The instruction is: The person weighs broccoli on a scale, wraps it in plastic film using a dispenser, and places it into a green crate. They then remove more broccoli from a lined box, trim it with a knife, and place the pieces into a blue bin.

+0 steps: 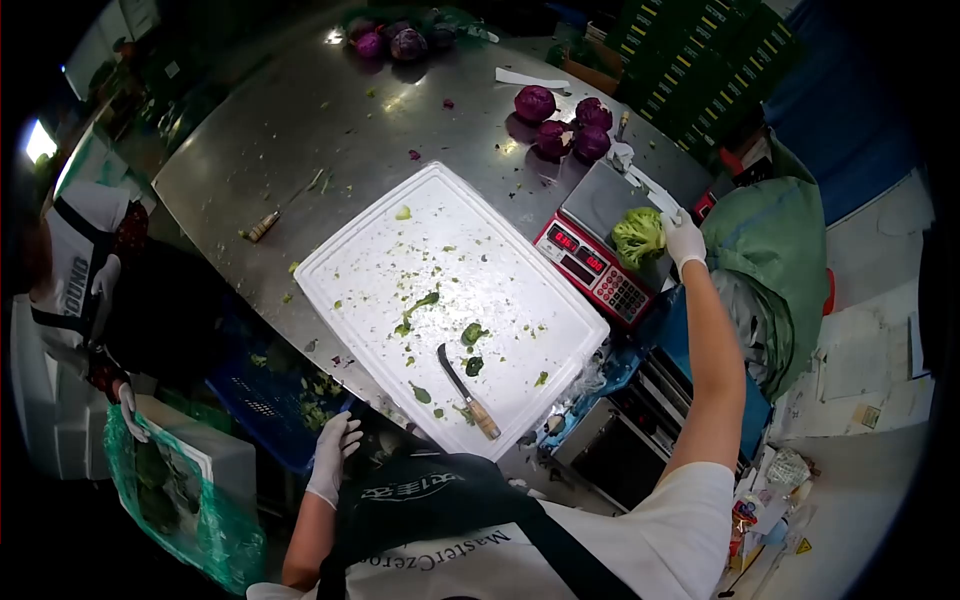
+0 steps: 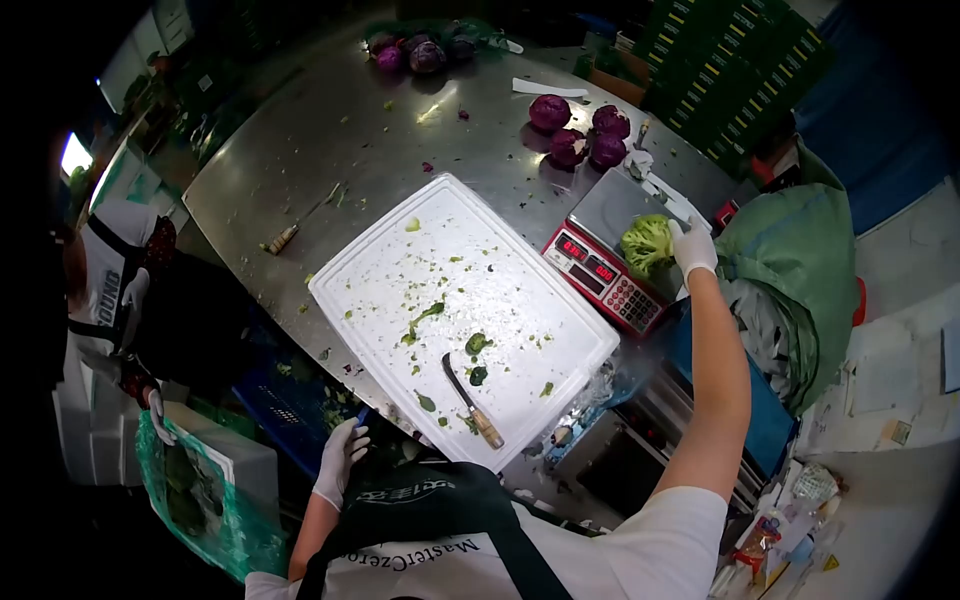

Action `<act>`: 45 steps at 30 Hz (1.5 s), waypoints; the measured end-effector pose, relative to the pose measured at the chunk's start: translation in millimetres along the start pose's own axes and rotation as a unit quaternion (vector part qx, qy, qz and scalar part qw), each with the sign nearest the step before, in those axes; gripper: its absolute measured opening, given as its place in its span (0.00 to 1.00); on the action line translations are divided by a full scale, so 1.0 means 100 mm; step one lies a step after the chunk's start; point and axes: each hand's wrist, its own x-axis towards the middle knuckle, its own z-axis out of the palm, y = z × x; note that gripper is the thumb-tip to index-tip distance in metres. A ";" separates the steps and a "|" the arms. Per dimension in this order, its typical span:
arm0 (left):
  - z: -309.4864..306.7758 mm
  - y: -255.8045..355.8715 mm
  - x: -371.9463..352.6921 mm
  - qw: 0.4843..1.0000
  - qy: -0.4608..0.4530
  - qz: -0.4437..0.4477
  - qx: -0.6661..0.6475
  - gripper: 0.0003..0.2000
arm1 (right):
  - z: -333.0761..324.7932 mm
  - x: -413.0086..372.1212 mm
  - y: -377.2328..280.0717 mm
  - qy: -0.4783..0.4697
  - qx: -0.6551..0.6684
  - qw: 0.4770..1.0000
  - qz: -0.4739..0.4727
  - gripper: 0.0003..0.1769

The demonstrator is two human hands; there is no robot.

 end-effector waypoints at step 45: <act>-4.59 -0.17 -1.00 0.695 0.665 0.248 0.112 0.28 | 1.62 -3.71 -2.82 -0.248 0.276 0.853 -0.368 0.35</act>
